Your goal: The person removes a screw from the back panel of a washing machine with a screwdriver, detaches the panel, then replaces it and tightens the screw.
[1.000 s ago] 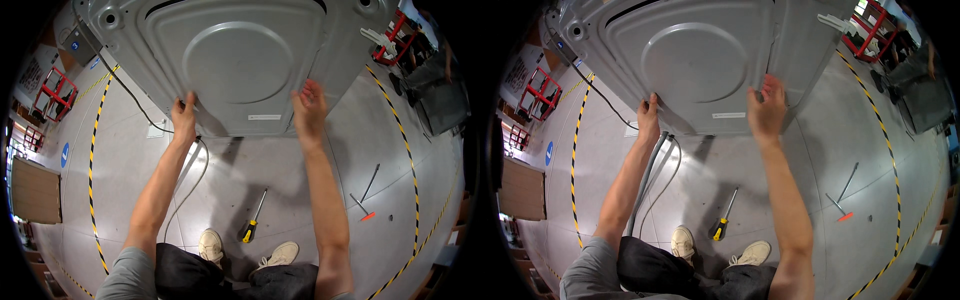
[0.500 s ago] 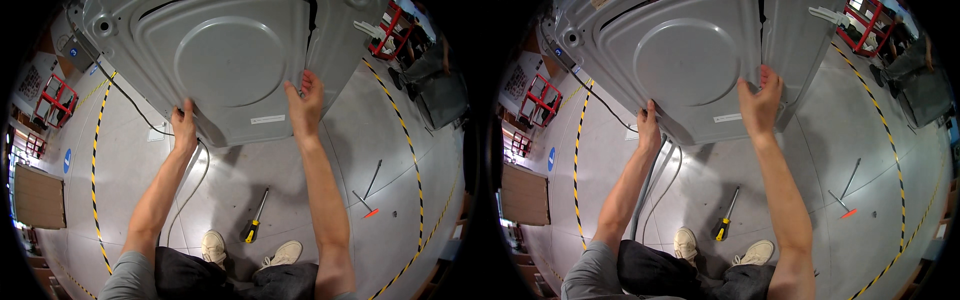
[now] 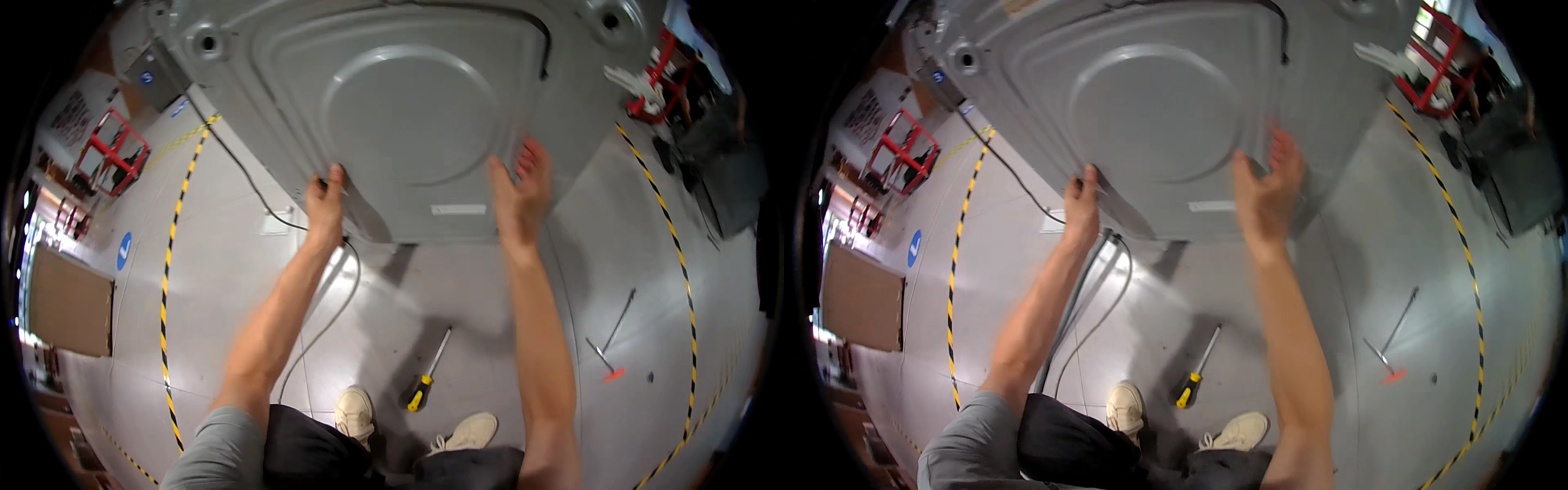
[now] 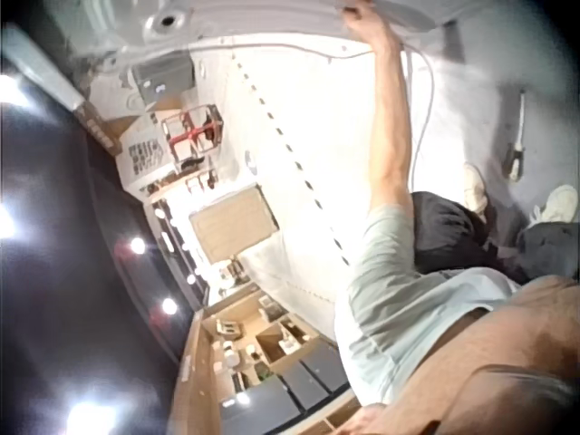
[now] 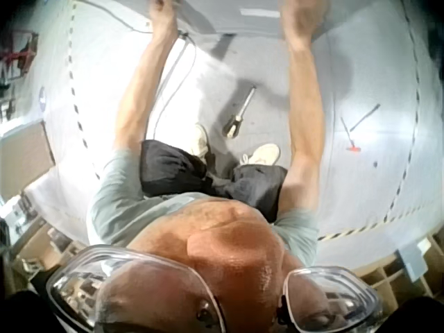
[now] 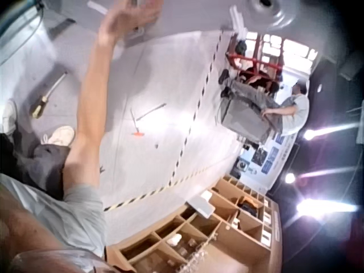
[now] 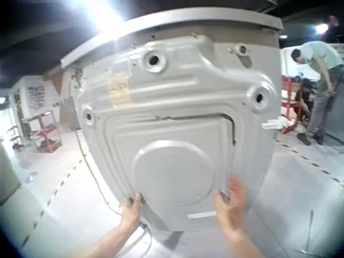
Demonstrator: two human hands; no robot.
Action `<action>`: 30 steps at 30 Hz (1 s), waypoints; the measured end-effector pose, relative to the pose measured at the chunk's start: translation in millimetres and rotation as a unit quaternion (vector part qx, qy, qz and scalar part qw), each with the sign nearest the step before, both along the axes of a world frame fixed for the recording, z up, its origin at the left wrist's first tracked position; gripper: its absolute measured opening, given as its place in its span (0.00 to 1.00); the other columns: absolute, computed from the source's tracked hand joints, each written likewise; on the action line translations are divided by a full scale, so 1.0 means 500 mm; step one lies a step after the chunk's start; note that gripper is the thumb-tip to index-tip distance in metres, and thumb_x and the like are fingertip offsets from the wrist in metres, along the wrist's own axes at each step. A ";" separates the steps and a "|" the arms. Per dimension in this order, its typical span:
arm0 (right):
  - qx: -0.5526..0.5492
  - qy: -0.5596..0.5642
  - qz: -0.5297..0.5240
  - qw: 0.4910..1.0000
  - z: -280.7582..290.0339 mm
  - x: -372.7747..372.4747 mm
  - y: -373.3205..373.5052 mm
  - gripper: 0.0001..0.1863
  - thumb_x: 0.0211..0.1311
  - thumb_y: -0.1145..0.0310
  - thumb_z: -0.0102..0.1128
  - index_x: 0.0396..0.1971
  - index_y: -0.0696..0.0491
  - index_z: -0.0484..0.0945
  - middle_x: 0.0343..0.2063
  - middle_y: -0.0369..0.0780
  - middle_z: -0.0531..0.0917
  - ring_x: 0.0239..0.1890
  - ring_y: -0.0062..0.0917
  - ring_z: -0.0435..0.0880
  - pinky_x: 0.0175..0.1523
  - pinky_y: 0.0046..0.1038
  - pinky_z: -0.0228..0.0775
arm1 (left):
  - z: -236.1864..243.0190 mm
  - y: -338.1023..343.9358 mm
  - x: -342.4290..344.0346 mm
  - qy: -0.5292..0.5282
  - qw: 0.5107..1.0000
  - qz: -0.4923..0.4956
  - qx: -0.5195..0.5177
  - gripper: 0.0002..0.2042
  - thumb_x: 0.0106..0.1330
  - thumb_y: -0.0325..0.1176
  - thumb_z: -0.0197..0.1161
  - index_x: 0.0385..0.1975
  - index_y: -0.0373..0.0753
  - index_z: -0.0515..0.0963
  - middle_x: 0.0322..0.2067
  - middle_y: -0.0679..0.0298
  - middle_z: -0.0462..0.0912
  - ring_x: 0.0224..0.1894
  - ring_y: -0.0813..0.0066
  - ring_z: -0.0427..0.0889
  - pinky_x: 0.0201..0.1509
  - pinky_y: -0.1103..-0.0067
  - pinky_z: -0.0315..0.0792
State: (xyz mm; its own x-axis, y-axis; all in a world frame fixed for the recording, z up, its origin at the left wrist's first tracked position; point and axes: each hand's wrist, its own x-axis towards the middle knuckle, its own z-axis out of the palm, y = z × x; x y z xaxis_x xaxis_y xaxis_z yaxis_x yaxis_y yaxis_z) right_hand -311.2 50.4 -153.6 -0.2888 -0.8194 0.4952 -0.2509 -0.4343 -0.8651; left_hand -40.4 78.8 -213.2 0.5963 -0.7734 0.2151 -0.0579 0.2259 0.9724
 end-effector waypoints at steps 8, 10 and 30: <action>0.045 -0.035 0.009 0.998 0.001 0.008 0.016 0.30 0.54 0.67 0.64 0.57 0.60 0.65 0.52 0.45 0.68 0.55 0.31 0.68 0.61 0.31 0.61 | 0.020 0.006 0.006 0.011 0.999 -0.046 -0.007 0.23 0.64 0.52 0.63 0.35 0.32 0.71 0.24 0.72 0.64 0.28 0.83 0.59 0.30 0.82 0.57; 0.046 -0.028 0.007 0.999 0.002 0.009 0.014 0.30 0.55 0.67 0.64 0.57 0.60 0.65 0.52 0.45 0.67 0.55 0.31 0.68 0.62 0.31 0.60 | 0.013 0.006 0.014 0.013 0.998 -0.058 0.013 0.24 0.65 0.51 0.62 0.39 0.31 0.70 0.29 0.70 0.66 0.33 0.82 0.61 0.35 0.82 0.58; 0.005 -0.023 0.072 0.997 -0.016 -0.039 0.006 0.23 0.59 0.68 0.61 0.51 0.62 0.71 0.49 0.43 0.71 0.52 0.27 0.72 0.60 0.27 0.64 | 0.022 -0.002 -0.013 0.037 0.999 -0.008 -0.008 0.19 0.65 0.44 0.64 0.39 0.30 0.74 0.29 0.67 0.74 0.32 0.80 0.67 0.36 0.81 0.64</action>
State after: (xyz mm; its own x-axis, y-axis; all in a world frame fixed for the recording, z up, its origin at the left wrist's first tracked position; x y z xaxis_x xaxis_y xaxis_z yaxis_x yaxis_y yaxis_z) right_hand -330.5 53.4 -161.6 -0.1909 -0.8592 0.4747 -0.1466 -0.4532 -0.8792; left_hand -47.0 77.8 -202.2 0.5983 -0.7800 0.1833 0.0173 0.2413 0.9703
